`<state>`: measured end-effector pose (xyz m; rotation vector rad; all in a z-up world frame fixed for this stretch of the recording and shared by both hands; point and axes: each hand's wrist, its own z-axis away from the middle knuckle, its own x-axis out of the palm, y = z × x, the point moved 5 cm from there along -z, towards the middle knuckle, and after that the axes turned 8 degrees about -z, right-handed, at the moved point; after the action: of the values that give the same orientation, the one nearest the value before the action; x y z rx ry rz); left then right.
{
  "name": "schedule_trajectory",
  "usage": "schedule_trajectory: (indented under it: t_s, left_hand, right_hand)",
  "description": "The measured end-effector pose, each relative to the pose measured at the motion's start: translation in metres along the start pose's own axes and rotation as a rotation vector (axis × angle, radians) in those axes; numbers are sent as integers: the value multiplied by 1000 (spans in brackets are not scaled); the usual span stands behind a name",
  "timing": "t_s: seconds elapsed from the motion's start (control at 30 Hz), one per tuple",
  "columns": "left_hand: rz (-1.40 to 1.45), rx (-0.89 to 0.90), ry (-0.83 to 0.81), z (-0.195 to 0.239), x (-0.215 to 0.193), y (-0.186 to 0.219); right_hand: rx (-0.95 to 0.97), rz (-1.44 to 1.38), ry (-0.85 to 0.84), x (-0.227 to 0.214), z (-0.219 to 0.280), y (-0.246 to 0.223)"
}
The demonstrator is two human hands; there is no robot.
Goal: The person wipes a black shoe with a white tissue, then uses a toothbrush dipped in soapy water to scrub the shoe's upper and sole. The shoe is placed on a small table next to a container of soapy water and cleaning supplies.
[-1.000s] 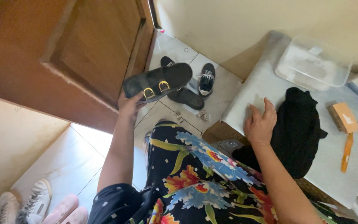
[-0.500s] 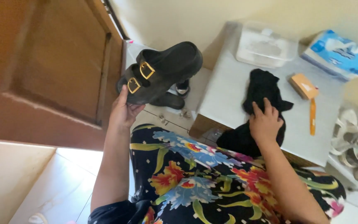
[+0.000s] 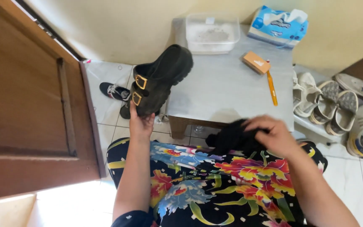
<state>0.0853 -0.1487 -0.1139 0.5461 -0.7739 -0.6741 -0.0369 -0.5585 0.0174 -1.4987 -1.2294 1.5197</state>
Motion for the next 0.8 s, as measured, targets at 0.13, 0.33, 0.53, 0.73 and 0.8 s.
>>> schedule_trajectory:
  t_s: [0.13,0.33,0.53,0.73,0.8]
  left_hand:
    - [28,-2,16,-12,6,-4]
    - [86,-31,40,-20,16,-2]
    - [57,-26,79,-14,22,5]
    - [34,-28,25,-19,33,11]
    - [74,19,28,-7,42,20]
  right_hand:
    - [-32,-47,278,-22,-43,13]
    - [-35,356,293,62,-132,68]
    - [73,952,28,163,-129,31]
    - [-546,646,-179,262,-90,64]
    - [-446,536,-227,263,-70,52]
